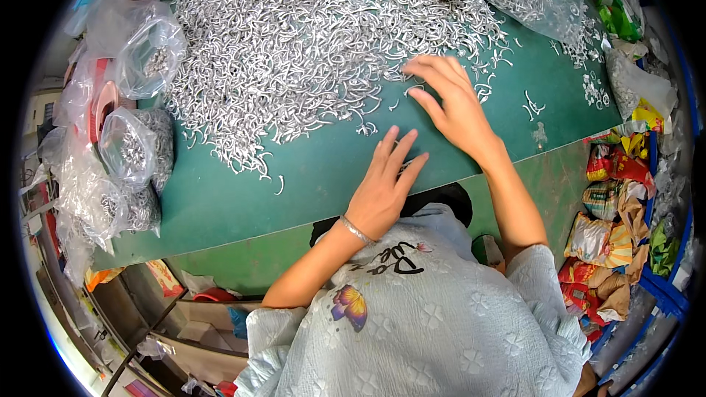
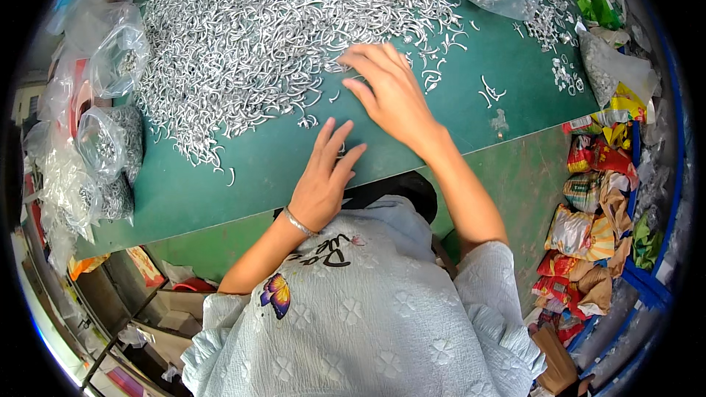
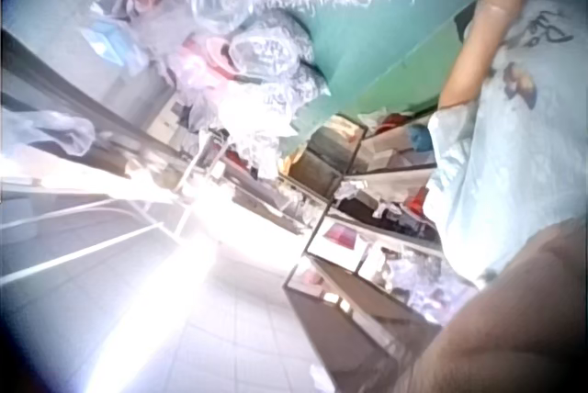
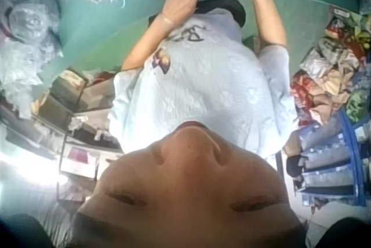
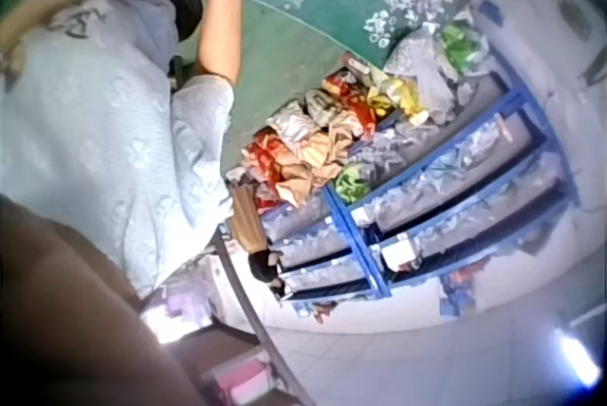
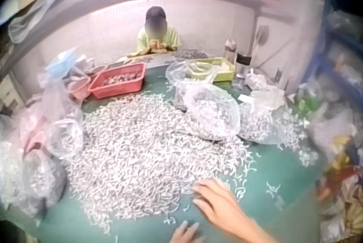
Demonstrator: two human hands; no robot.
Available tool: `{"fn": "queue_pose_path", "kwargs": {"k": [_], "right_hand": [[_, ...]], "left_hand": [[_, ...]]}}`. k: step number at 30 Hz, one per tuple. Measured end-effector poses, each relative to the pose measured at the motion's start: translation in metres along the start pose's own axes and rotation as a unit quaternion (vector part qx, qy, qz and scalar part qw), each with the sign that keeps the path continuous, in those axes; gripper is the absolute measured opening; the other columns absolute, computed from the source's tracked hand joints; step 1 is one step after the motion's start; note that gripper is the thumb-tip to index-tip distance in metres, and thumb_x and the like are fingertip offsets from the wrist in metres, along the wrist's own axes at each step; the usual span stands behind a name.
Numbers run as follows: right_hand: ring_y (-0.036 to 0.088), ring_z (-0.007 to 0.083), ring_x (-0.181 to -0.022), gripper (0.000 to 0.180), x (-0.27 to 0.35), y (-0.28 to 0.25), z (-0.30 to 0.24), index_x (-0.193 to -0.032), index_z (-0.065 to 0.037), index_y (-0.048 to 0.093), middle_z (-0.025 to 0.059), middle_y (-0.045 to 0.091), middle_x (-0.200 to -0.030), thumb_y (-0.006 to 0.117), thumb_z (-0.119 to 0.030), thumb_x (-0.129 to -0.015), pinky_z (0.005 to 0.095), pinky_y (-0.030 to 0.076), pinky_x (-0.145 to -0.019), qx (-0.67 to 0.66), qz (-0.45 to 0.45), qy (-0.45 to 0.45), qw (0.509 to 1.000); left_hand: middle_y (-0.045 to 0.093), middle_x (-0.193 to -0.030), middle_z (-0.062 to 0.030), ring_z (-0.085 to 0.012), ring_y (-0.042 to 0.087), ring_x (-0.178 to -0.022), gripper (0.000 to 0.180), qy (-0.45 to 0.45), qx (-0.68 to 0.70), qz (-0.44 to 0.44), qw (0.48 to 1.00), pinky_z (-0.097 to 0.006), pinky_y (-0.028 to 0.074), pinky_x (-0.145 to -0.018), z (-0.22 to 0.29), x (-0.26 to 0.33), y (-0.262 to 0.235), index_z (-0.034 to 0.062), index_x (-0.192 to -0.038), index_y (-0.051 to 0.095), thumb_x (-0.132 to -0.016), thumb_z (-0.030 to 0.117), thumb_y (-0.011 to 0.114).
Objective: The person sorts through a pile of small curved metal hooks on a green work table by hand, picking up individual pieces and gathering them into plastic bags.
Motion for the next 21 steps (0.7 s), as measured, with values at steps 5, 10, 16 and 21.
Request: {"fn": "queue_pose_path", "kwargs": {"k": [5, 10, 16, 21], "right_hand": [[0.054, 0.0269, -0.105, 0.023, 0.009, 0.011, 0.002, -0.103, -0.007, 0.064, 0.0052, 0.06, -0.11, 0.068, -0.008, -0.08, 0.0426, 0.04, -0.091, 0.077, -0.035, -0.071, 0.994], [0.058, 0.028, -0.086, 0.012, 0.017, -0.026, 0.042, -0.09, -0.003, 0.066, 0.0099, 0.063, -0.089, 0.069, -0.004, -0.079, 0.0359, 0.045, -0.08, 0.034, 0.031, 0.028, 0.999], [0.055, 0.0283, -0.093, 0.018, 0.002, -0.026, 0.029, -0.096, -0.004, 0.066, 0.0092, 0.06, -0.098, 0.07, -0.008, -0.079, 0.0387, 0.043, -0.083, 0.122, 0.08, 0.027, 0.989], [0.05, 0.0259, -0.099, 0.016, -0.011, 0.019, 0.011, -0.094, -0.006, 0.065, 0.0048, 0.057, -0.106, 0.071, -0.011, -0.079, 0.0368, 0.038, -0.084, 0.205, 0.008, 0.017, 0.979]], "left_hand": [[0.049, -0.133, -0.0171, -0.0373, 0.044, -0.13, 0.043, 0.019, 0.055, -0.035, 0.998, -0.049, 0.038, -0.107, -0.004, 0.007, 0.006, 0.001, -0.113, 0.059, -0.071, -0.009, 0.054], [0.051, -0.129, -0.0163, -0.0374, 0.048, -0.125, 0.038, 0.023, 0.085, -0.008, 0.996, -0.053, 0.039, -0.105, -0.005, 0.012, 0.003, 0.0013, -0.111, 0.061, -0.074, -0.008, 0.056], [0.047, -0.135, -0.0188, -0.039, 0.045, -0.128, 0.043, -0.061, -0.017, -0.003, 0.998, -0.051, 0.04, -0.104, -0.004, 0.017, -0.017, 0.0018, -0.118, 0.058, -0.077, -0.01, 0.057], [0.044, -0.139, -0.0201, -0.0416, 0.041, -0.131, 0.05, -0.083, 0.031, -0.024, 0.996, -0.045, 0.041, -0.104, -0.009, 0.027, -0.011, 0.0015, -0.123, 0.056, -0.075, -0.012, 0.056]]}}
Point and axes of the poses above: each hand's wrist, its own x-axis away from the middle knuckle, its own y-axis out of the palm, z = x × y, the point moved 7 cm from there along -x, towards the middle knuckle
